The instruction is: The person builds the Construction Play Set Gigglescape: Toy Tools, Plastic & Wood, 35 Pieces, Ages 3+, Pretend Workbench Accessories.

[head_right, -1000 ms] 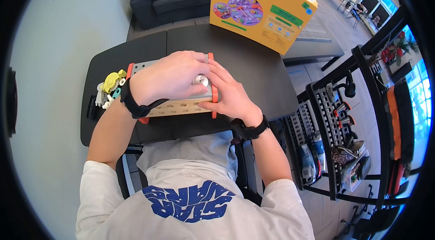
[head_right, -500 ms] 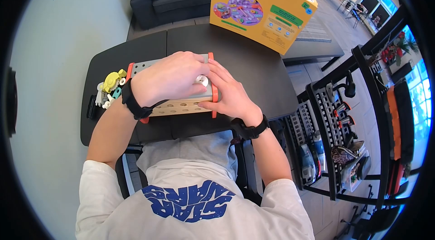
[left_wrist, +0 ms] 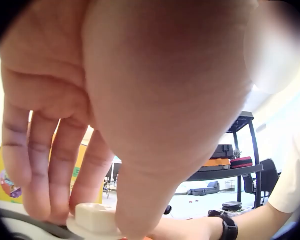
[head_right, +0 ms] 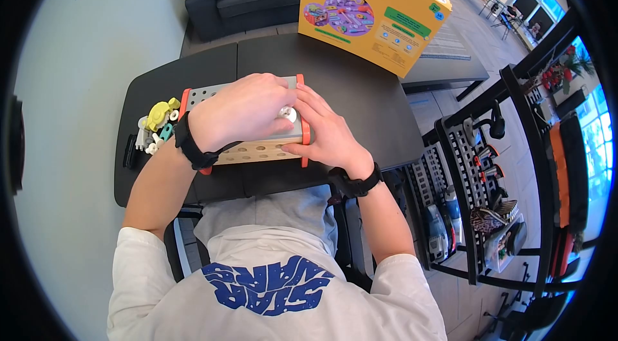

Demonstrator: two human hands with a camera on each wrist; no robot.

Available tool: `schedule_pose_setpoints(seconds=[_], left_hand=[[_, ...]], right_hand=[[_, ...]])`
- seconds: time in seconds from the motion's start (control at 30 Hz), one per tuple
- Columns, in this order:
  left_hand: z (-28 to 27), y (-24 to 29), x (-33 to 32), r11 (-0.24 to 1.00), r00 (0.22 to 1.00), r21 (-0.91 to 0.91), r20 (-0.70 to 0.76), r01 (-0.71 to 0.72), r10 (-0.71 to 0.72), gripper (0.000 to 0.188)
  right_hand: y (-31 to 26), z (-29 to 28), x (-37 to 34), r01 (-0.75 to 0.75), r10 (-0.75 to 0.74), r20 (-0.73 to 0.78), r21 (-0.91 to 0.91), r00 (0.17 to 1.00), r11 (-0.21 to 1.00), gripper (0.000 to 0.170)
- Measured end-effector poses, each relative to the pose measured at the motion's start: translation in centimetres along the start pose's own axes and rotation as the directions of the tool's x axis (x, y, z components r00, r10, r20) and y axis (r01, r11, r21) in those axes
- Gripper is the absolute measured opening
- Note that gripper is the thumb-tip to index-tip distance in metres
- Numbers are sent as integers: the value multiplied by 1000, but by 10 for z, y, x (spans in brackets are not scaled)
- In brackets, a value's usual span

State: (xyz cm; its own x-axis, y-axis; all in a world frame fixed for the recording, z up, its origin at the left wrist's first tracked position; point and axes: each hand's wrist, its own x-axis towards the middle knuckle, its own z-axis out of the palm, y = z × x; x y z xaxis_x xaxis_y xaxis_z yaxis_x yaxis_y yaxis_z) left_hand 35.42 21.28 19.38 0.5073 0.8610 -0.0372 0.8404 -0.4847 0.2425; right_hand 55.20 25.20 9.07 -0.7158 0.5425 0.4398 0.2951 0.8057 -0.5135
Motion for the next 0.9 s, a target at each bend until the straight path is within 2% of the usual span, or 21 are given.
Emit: schedule_pose_setpoints(seconds=[0.1, 0.17, 0.3, 0.37, 0.47, 0.5, 0.57, 0.7, 0.77, 0.8, 0.87, 0.9], left_hand=[[10, -10, 3, 1000, 1000, -20, 29, -6, 6, 26], [12, -16, 2, 951, 953, -82, -81, -298, 292, 26], [4, -8, 1, 912, 926, -169, -127, -373, 355, 26], [-1, 2, -1, 994, 995, -68, -58, -90, 86, 30], [7, -1, 1, 999, 1000, -46, 7, -22, 23, 31], [9, -5, 2, 999, 1000, -46, 7, -24, 24, 31], [12, -14, 3, 964, 966, -75, -47, -257, 254, 26], [13, -15, 5, 932, 939, -125, -88, -341, 332, 24], [6, -5, 0, 986, 983, -37, -97, -162, 157, 25], [4, -1, 0, 986, 983, -37, -96, -163, 158, 25], [2, 3, 1, 999, 1000, 36, 25, 17, -18, 24], [5, 1, 1, 999, 1000, 37, 25, 16, -17, 24]], right_hand=[[2, 0, -1, 13, -13, 7, -20, 1000, 1000, 81], [0, -1, -1, 18, -18, -1, -7, 1000, 1000, 81], [-2, -1, 0, -5, 5, -3, 0, 1000, 1000, 80], [-2, -1, 0, -5, 5, -8, 3, 1000, 1000, 80], [2, 1, -1, 4, -4, -3, -13, 1000, 1000, 81], [2, 1, -1, 3, -3, -4, -13, 1000, 1000, 81], [2, 0, -2, 26, -26, 4, -24, 1000, 999, 82], [-2, -1, -1, -2, 2, -8, -8, 1000, 1000, 82], [-2, -1, -1, -7, 7, -1, 4, 1000, 1000, 82], [-3, -1, -1, -8, 8, -1, 4, 1000, 1000, 82], [-3, -1, 0, -1, 1, 8, -12, 1000, 1000, 80], [-2, -1, 0, -1, 1, 8, -13, 1000, 1000, 80]])
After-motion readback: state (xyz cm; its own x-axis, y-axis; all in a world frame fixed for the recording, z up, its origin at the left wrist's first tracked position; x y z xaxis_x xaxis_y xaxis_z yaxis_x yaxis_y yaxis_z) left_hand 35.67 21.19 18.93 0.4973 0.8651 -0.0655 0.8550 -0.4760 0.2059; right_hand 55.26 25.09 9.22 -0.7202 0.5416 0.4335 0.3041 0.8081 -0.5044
